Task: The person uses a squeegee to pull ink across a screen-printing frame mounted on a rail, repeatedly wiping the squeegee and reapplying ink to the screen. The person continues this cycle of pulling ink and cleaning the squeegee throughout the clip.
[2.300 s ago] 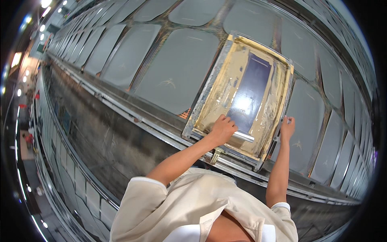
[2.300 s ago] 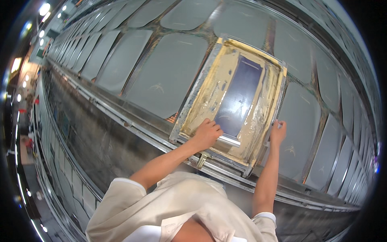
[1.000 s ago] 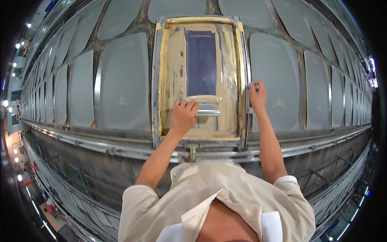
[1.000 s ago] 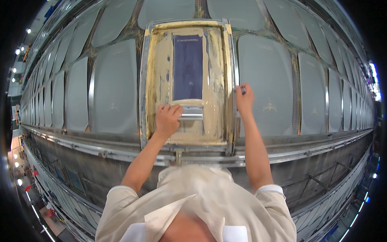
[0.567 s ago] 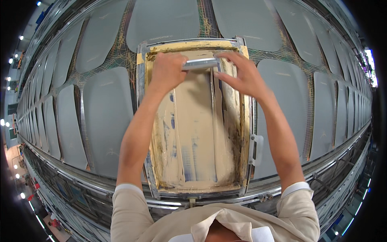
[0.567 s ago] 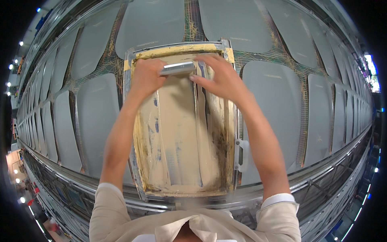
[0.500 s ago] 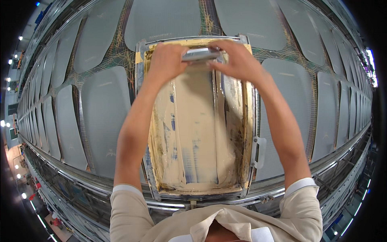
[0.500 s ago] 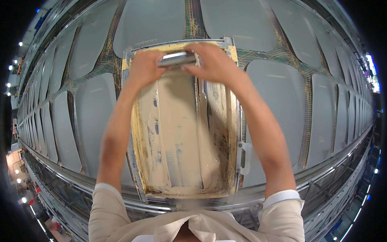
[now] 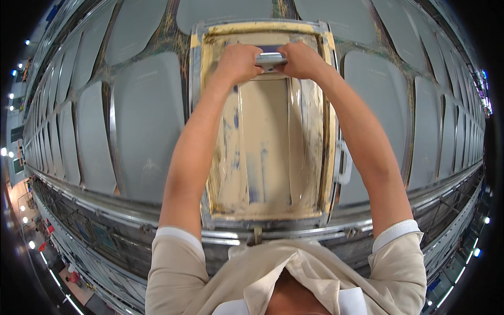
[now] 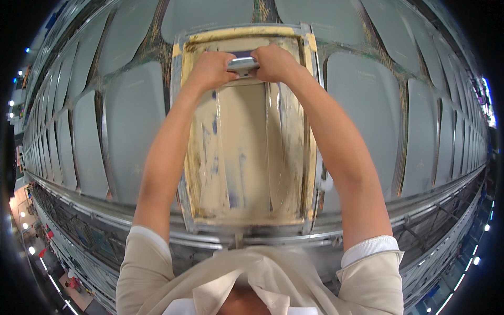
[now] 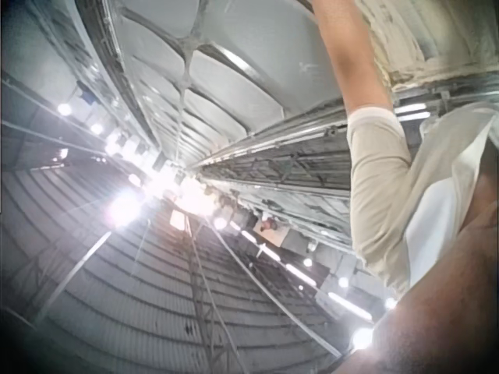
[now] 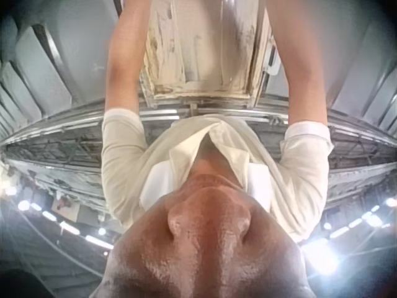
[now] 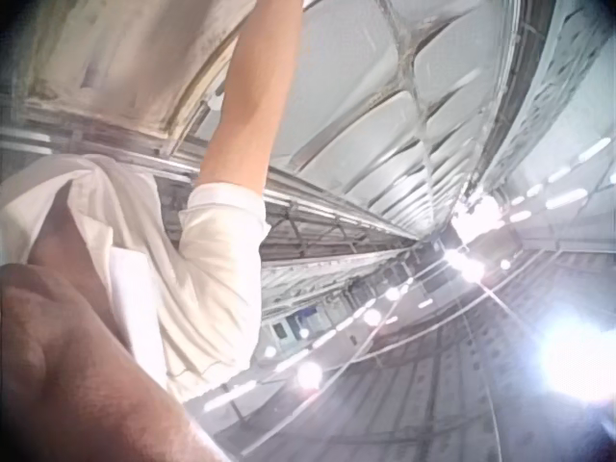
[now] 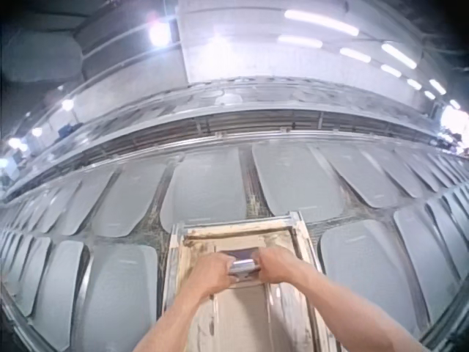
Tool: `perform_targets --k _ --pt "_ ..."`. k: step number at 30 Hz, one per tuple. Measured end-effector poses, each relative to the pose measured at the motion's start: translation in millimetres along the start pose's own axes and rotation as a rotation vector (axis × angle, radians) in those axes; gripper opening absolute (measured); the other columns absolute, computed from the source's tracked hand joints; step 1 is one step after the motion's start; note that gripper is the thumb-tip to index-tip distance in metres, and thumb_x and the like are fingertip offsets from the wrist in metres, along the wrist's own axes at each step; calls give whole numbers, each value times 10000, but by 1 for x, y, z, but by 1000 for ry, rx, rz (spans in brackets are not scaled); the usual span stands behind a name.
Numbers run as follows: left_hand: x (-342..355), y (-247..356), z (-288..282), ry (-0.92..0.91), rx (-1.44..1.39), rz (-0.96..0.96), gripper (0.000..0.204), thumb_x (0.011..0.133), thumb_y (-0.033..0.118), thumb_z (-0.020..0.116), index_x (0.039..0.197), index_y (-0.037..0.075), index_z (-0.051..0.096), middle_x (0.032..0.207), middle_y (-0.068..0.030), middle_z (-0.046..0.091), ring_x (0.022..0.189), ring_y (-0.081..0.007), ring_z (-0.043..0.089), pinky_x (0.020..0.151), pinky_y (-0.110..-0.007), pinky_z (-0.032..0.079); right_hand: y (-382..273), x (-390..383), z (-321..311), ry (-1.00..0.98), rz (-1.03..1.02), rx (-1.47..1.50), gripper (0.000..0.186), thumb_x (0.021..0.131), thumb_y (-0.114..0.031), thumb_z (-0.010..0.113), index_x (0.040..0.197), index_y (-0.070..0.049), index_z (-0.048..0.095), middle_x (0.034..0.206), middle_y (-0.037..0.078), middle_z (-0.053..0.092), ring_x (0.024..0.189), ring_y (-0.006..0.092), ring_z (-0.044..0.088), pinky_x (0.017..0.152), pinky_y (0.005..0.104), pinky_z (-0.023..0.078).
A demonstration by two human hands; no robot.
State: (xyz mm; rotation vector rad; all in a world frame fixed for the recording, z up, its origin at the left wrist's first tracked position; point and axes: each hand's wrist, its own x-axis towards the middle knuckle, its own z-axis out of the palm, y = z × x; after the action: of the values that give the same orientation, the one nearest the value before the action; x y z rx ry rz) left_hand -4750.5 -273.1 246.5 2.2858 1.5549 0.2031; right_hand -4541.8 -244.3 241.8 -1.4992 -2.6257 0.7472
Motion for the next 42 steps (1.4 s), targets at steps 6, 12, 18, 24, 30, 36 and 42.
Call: perform_targets --k 6,12,18,24,30,36,42 --pt "-170 73 45 6 -6 28 205 717 151 787 915 151 735 870 -69 696 902 -281 671 858 -436 448 -69 -166 68 44 -79 -15 195 705 -164 795 825 -80 666 785 148 703 789 369 692 721 480 547" --pt "-317 140 79 30 -25 70 276 674 98 782 942 133 723 896 -24 674 873 -225 645 830 -414 419 -129 -311 121 156 -194 26 222 669 -53 783 853 -80 662 778 99 677 760 308 650 752 418 497" --pt "-291 128 68 25 -20 77 264 696 124 781 953 141 726 884 -19 676 869 -219 639 841 -394 398 -121 -287 106 120 -168 -9 180 713 -131 785 794 -85 631 739 96 670 769 297 663 735 419 492" --pt "-119 55 23 116 69 66 195 732 184 775 922 156 744 865 -58 704 862 -257 672 835 -419 438 -53 -122 33 110 -118 -81 220 753 -214 806 842 -77 659 804 143 700 811 364 684 719 486 532" --pt "35 -2 -29 42 161 12 265 755 267 796 988 151 749 899 -119 739 894 -336 699 839 -459 519 16 33 -25 76 -69 -85 274 775 -260 804 949 -69 713 874 175 727 868 365 707 790 459 564" --pt "93 -45 -15 43 52 14 314 760 286 812 1021 125 748 851 -144 733 855 -360 699 810 -453 532 40 87 -35 19 -46 -15 338 757 -260 803 1015 -54 727 921 191 737 892 368 713 801 457 566" --pt "76 -33 -14 59 31 22 313 740 271 829 998 116 742 845 -134 723 880 -357 684 796 -454 525 33 70 -31 29 -39 33 316 757 -224 815 1008 -51 734 895 190 734 831 373 705 762 449 544"
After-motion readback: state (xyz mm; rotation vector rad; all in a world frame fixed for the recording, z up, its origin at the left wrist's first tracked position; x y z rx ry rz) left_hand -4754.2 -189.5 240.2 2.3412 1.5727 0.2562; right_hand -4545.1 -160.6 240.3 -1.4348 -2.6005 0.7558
